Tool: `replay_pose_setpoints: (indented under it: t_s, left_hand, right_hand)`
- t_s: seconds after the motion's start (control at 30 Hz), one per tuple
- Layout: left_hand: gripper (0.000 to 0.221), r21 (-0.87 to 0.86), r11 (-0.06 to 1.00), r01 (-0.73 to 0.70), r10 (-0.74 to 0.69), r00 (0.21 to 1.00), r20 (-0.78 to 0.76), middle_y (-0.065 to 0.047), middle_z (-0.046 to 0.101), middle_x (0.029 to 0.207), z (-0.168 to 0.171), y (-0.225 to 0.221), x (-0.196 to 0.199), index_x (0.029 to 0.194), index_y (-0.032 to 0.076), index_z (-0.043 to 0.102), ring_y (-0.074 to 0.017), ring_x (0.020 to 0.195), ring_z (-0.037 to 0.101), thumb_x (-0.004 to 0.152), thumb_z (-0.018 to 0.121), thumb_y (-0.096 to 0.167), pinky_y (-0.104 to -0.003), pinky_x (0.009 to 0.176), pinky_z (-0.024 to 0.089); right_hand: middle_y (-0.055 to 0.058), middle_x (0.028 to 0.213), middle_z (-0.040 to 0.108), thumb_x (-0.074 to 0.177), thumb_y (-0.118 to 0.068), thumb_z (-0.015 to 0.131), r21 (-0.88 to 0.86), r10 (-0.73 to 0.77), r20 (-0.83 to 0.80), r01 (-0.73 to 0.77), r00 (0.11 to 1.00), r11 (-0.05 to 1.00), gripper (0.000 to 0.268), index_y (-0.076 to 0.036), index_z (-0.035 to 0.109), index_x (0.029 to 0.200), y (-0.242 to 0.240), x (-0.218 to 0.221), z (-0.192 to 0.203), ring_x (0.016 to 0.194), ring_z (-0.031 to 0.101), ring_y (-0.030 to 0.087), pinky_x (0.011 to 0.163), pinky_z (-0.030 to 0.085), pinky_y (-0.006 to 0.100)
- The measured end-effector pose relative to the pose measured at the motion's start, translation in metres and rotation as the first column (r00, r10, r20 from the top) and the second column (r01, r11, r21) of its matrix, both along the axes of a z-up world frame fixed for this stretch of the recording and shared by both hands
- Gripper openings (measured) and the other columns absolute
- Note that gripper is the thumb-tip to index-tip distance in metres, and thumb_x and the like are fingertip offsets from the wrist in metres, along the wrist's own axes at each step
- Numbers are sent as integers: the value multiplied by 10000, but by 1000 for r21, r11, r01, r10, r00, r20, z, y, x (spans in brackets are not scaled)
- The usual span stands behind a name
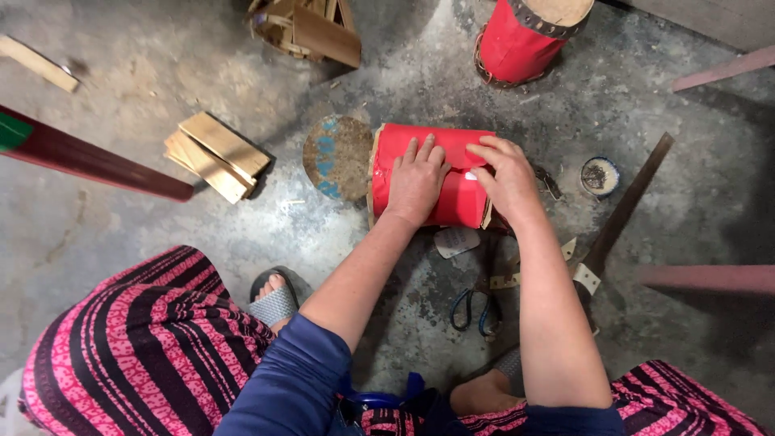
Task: Wrapping a wooden drum with red paper and securing it with tape and scissors
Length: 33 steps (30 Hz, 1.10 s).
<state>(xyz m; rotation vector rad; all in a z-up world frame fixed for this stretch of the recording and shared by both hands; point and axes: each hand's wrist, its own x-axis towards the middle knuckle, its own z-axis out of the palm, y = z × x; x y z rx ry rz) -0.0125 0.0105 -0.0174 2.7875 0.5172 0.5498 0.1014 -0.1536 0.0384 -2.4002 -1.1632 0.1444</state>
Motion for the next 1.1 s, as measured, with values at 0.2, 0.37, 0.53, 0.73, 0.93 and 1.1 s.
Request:
replay_pose_setpoints:
  t_s: [0.2, 0.37, 0.53, 0.73, 0.93, 1.1]
  left_hand:
    - [341, -118, 987, 106, -119, 986, -115, -82, 577, 1465, 1, 14, -3, 1153, 193, 551, -372, 1350, 545, 975, 601, 480, -477, 979, 534]
    - [235, -258, 951, 172, -182, 983, -16, -112, 640, 1241, 62, 5, -39, 1120, 165, 584, -338, 1216, 612, 981, 624, 350, -432, 1027, 484]
    - [292, -892, 452, 28, -56, 998, 3, -48, 706, 1055, 40, -40, -57, 1274, 260, 628, -212, 1021, 705, 1016, 579, 389, -368, 849, 570]
    - [736, -996, -93, 16, -13, 1000, 17, -231, 539, 1452, 56, -67, -56, 1614, 48, 282, -296, 1361, 525, 987, 607, 253, -444, 1122, 445]
    - [808, -997, -68, 30, -7, 1000, 31, -276, 446, 1490, 73, -78, -56, 1635, 13, 190, -358, 1436, 408, 988, 608, 258, -487, 1170, 366]
    - [940, -997, -62, -48, -18, 999, -47, -248, 434, 1518, 110, -85, -56, 1636, 18, 192, -303, 1444, 409, 890, 676, 324, -412, 1157, 396]
  right_hand:
    - [-85, 1221, 637, 796, -258, 867, 115, -98, 16, 96, 995, 989, 261, -322, 789, 1036, 9, 6, -21, 1172, 575, 225, 1030, 494, 380]
    - [-60, 1153, 633, 796, -255, 880, 221, -122, 7, 117, 993, 968, 196, -300, 802, 969, 18, 6, -30, 1135, 572, 231, 1014, 499, 367]
    - [-22, 1126, 645, 781, -200, 896, 301, -134, 17, 122, 991, 946, 196, -250, 810, 950, 21, -2, -31, 1119, 581, 259, 998, 509, 380]
    - [-49, 1131, 642, 778, -217, 907, 331, -150, 23, 134, 988, 934, 194, -269, 807, 936, 21, -5, -38, 1134, 569, 238, 1012, 498, 366]
    - [-2, 1182, 639, 809, -204, 884, 387, -127, 51, 98, 991, 917, 168, -247, 805, 951, 18, -15, -38, 1161, 557, 295, 1033, 489, 404]
    - [-20, 1222, 628, 839, -227, 871, 395, -136, 70, 97, 988, 913, 156, -280, 802, 968, 14, -20, -45, 1201, 542, 282, 1056, 472, 403]
